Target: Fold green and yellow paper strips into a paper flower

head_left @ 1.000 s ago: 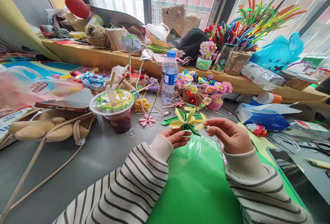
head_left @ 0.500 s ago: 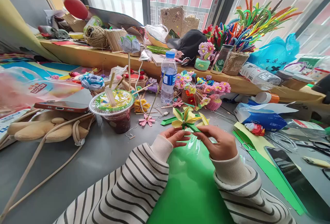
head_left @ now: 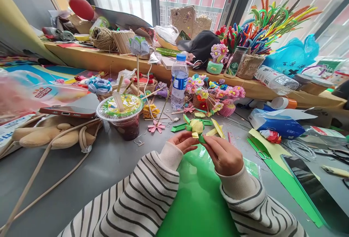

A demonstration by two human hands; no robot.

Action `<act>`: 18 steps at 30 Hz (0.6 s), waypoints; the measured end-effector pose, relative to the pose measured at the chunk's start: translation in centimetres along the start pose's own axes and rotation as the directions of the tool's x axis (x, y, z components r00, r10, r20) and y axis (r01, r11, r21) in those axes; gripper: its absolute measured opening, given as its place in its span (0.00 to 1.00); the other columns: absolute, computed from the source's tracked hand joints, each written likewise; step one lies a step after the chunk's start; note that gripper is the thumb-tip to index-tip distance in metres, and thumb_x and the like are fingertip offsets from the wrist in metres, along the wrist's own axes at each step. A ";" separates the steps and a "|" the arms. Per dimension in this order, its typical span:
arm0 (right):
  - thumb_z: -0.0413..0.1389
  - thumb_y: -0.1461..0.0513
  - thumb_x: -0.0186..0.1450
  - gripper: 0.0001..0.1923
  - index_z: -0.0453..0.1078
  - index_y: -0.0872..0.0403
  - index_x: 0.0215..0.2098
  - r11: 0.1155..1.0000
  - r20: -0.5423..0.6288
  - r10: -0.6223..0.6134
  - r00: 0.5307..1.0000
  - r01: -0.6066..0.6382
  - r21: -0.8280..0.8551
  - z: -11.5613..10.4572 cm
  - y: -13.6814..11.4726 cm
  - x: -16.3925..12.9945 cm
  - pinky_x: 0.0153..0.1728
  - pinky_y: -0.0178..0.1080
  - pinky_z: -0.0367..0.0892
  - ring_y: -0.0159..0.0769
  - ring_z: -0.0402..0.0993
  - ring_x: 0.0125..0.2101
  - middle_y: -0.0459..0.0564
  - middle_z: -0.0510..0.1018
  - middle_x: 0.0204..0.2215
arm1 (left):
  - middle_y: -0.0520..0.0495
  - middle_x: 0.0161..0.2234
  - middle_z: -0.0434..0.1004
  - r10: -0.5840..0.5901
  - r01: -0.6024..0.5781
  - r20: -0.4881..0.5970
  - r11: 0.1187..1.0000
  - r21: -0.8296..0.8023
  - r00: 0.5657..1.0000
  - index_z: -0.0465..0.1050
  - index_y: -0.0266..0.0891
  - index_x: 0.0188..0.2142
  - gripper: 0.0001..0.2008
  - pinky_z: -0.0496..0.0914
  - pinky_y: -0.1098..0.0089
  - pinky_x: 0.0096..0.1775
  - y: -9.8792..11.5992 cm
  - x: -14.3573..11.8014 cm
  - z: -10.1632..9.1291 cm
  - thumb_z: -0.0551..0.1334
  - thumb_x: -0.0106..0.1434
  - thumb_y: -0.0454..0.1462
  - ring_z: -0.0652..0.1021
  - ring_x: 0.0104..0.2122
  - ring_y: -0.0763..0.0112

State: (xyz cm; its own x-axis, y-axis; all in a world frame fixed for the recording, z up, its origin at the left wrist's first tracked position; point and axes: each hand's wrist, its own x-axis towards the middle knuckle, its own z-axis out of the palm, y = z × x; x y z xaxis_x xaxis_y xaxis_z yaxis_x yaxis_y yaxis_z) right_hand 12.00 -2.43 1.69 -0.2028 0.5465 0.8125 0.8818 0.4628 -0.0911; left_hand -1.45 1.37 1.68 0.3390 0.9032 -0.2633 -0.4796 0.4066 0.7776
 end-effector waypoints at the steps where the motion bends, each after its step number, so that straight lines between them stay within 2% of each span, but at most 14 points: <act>1: 0.51 0.66 0.57 0.10 0.69 0.56 0.37 1.000 -0.004 -0.010 1.000 0.010 -0.014 0.0 0.0 -0.1 0.34 0.33 0.66 0.32 0.72 0.31 0.51 0.76 0.29 | 0.49 0.27 0.74 0.004 -0.004 0.007 0.999 -0.038 1.000 0.67 0.34 0.28 0.18 0.68 0.69 0.35 0.0 0.0 -0.1 0.68 0.35 0.33 0.75 0.29 0.70; 3: 0.51 0.67 0.56 0.11 0.69 0.55 0.38 0.999 -0.013 -0.021 1.000 0.021 -0.040 0.0 0.0 -0.2 0.34 0.33 0.66 0.33 0.71 0.31 0.51 0.76 0.30 | 0.49 0.27 0.74 0.009 -0.006 0.036 0.996 -0.085 0.999 0.66 0.34 0.30 0.20 0.67 0.68 0.38 -0.1 0.1 -0.1 0.68 0.34 0.31 0.75 0.30 0.70; 7: 0.51 0.68 0.56 0.11 0.69 0.56 0.37 0.999 -0.018 -0.002 1.000 0.002 -0.034 0.0 0.2 -0.2 0.35 0.34 0.66 0.34 0.71 0.32 0.51 0.76 0.31 | 0.49 0.27 0.74 0.028 -0.023 0.043 0.993 -0.119 0.999 0.61 0.35 0.32 0.24 0.68 0.69 0.37 0.1 -0.1 0.0 0.69 0.33 0.30 0.75 0.29 0.71; 10: 0.52 0.67 0.55 0.09 0.70 0.57 0.34 0.993 -0.012 0.068 0.998 -0.067 0.093 0.0 0.5 0.0 0.33 0.32 0.66 0.31 0.71 0.30 0.51 0.76 0.28 | 0.49 0.27 0.74 0.057 -0.055 0.027 0.996 -0.069 0.998 0.58 0.37 0.37 0.29 0.68 0.69 0.35 0.4 -0.3 0.1 0.68 0.35 0.31 0.76 0.29 0.70; 14: 0.52 0.65 0.55 0.07 0.70 0.54 0.32 0.941 0.079 0.207 0.975 -0.220 0.258 -0.1 0.9 0.4 0.26 0.31 0.67 0.28 0.71 0.23 0.47 0.76 0.26 | 0.49 0.26 0.73 0.104 -0.104 -0.001 0.994 0.027 0.995 0.56 0.37 0.41 0.31 0.68 0.70 0.30 0.6 -0.3 0.0 0.68 0.37 0.35 0.75 0.26 0.70; 18: 0.52 0.64 0.55 0.06 0.70 0.55 0.31 0.913 0.100 0.241 0.965 -0.260 0.315 -0.1 0.8 0.4 0.25 0.31 0.67 0.27 0.70 0.22 0.48 0.76 0.26 | 0.49 0.25 0.73 0.108 -0.108 0.005 0.993 0.043 0.994 0.56 0.36 0.40 0.32 0.68 0.69 0.30 0.6 -0.2 -0.2 0.68 0.35 0.35 0.75 0.25 0.70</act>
State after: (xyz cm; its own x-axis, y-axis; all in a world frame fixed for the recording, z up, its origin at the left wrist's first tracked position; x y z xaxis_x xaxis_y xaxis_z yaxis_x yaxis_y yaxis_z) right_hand 12.68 -1.93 1.96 -0.0260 0.7086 0.7052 0.7238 0.4999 -0.4757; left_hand -1.97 1.45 2.05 0.2892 0.9412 -0.1748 -0.4786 0.3003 0.8251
